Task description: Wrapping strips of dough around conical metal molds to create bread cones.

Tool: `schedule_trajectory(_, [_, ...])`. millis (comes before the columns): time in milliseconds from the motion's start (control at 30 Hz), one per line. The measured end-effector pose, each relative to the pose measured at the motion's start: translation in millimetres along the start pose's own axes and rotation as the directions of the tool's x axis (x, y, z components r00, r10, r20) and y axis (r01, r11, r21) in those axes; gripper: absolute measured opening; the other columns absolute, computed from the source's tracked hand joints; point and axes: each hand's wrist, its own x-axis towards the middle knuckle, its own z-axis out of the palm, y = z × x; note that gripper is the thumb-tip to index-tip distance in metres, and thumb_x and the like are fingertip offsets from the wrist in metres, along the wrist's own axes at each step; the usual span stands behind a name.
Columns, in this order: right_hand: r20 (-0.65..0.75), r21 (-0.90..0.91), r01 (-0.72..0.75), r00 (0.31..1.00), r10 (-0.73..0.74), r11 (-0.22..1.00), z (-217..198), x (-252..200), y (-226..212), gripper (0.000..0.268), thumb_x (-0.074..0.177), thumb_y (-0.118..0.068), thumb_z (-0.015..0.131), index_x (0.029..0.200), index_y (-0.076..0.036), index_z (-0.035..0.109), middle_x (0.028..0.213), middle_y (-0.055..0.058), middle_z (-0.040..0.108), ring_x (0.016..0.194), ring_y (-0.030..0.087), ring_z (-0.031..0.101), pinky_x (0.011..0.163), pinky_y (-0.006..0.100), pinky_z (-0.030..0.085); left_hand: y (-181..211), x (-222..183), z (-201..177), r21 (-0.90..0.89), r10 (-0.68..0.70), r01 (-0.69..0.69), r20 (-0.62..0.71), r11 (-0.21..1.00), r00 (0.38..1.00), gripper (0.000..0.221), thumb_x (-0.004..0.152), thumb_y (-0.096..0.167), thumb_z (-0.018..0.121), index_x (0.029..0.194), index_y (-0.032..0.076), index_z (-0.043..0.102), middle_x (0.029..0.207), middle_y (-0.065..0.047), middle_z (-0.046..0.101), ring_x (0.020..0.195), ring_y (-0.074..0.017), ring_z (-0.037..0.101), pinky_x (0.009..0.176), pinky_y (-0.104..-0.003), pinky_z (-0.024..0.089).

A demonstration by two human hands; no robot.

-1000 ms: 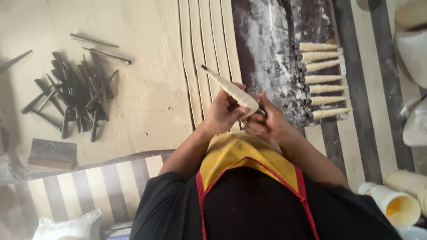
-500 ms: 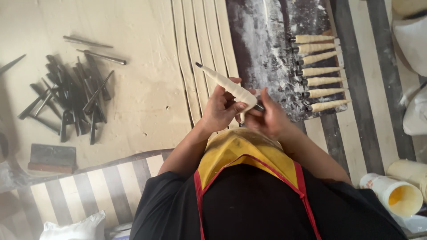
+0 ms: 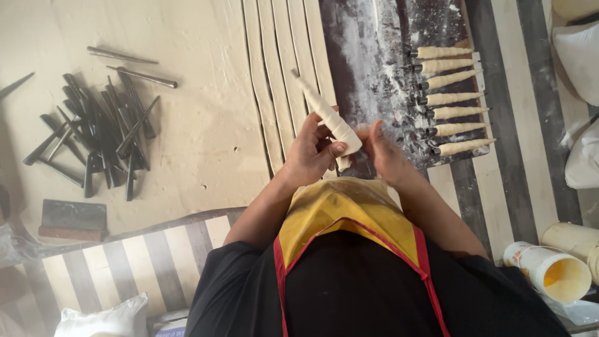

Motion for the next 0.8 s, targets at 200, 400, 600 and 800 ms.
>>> schedule_trajectory(200, [0.235,-0.196,0.561,0.823,-0.517,0.804,1.2,-3.3,-19.9,0.088,0.097,-0.041,0.072,0.154,0.003,0.022,0.132,0.015,0.054,0.121,0.021,0.059,0.104,0.040,0.053,21.5,-3.2,4.7,0.335,0.041,-0.056,0.054,0.940,0.998,0.068,0.095,0.007,0.075,0.152,0.000,0.039,0.095,-0.012,0.072,0.086,-0.0178,0.071,0.073,-0.032,0.058])
schedule_trajectory(400, [0.170,-0.156,0.370,0.923,-0.344,0.916,-7.3,1.0,-11.3,0.100,0.095,-0.009,0.073,0.162,-0.004,-0.001,0.122,0.013,0.055,0.116,0.019,0.061,0.101,0.036,0.056,37.4,-5.3,9.6,0.582,-0.007,0.001,0.009,0.813,1.000,0.046,0.097,0.015,0.068,0.141,0.006,0.056,0.088,-0.009,0.072,0.076,-0.0219,0.074,0.068,-0.034,0.057])
schedule_trajectory(600, [0.122,0.177,0.300,0.938,-0.323,0.937,-6.0,-4.4,-4.6,0.091,0.092,-0.002,0.067,0.157,-0.007,0.003,0.115,0.008,0.053,0.100,0.017,0.061,0.081,0.032,0.054,31.3,-5.4,16.0,0.712,0.268,-0.325,0.196,0.623,0.943,0.037,0.079,0.014,0.082,0.113,0.011,0.067,0.096,-0.009,0.069,0.083,-0.0294,0.072,0.073,-0.040,0.059])
schedule_trajectory(800, [-0.005,0.130,0.322,0.946,-0.324,0.938,-19.1,-18.9,4.2,0.058,0.099,0.001,0.063,0.145,-0.003,0.028,0.110,0.007,0.052,0.096,0.016,0.059,0.086,0.031,0.054,12.4,1.6,20.6,0.720,0.312,-0.321,0.151,0.615,0.938,0.018,0.084,0.012,0.080,0.102,0.013,0.076,0.093,-0.005,0.073,0.082,-0.0242,0.073,0.070,-0.036,0.061])
